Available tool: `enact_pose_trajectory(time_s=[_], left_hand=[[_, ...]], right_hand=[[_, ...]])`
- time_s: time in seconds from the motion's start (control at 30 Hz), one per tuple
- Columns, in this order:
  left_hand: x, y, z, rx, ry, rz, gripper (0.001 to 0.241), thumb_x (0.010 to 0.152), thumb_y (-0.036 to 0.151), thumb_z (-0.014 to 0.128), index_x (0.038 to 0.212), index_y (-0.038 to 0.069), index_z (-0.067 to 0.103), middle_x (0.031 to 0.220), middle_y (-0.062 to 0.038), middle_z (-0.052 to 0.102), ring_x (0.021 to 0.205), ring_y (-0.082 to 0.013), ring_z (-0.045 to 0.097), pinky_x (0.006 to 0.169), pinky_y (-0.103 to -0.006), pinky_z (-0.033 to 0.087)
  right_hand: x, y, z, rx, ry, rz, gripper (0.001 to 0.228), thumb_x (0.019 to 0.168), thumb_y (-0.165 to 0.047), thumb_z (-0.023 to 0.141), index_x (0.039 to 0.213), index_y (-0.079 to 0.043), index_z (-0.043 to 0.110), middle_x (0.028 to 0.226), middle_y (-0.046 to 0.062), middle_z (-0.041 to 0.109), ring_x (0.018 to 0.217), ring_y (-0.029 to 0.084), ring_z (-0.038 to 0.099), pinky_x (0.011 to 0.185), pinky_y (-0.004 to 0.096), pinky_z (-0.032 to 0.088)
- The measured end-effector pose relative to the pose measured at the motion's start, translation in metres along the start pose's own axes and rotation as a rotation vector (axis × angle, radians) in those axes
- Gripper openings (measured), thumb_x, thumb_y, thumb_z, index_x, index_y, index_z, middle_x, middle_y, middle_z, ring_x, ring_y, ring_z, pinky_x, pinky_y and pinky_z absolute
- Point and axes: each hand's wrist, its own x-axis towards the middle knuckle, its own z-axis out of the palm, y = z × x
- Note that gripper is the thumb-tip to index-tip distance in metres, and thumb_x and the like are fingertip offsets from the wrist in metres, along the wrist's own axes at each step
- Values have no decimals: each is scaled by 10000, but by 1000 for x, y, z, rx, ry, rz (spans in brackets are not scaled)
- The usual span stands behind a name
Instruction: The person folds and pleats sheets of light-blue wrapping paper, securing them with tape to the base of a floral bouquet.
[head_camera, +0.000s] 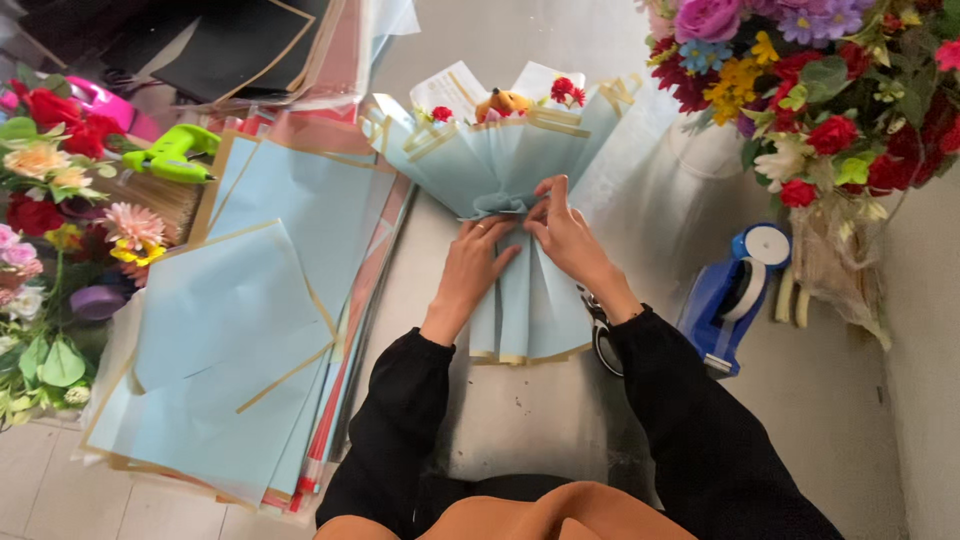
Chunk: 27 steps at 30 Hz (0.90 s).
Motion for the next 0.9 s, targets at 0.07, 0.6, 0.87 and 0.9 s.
enact_pose_trajectory(time_s=[0.07,0.6,0.87,0.9], left_hand=[[-2,-4,4,20,6,-1,351,924,383,734,1260,294,684,1246,50,681,1193,-227,631,955,-358,561],[-2,-3,14,71,-77,-75,353,948,375,685,1296,324,650,1292,84,636,1135,-223,593,760,-423,635],[-2,2,13,107,-116,-130,333,957,382,674,1283,316,650,1306,100,615,1165,-214,577,785,-437,635],[-2,1,14,114,-124,-128,338,957,385,674,1286,317,644,1311,99,612,1173,-215,575,786,-446,634]], right_hand=[[1,-1,7,-11,48,-8,445,974,-51,662,1251,-142,325,975,98,722,965,369,708,886,509,528],[27,11,40,-372,214,68,474,875,-29,738,1161,-102,367,848,218,673,884,477,692,829,587,548],[40,17,49,-461,174,149,434,869,-16,677,1130,-130,350,790,224,686,841,487,713,791,590,566],[42,19,50,-485,173,159,442,867,-28,688,1128,-134,348,789,208,695,830,474,722,783,576,576]])
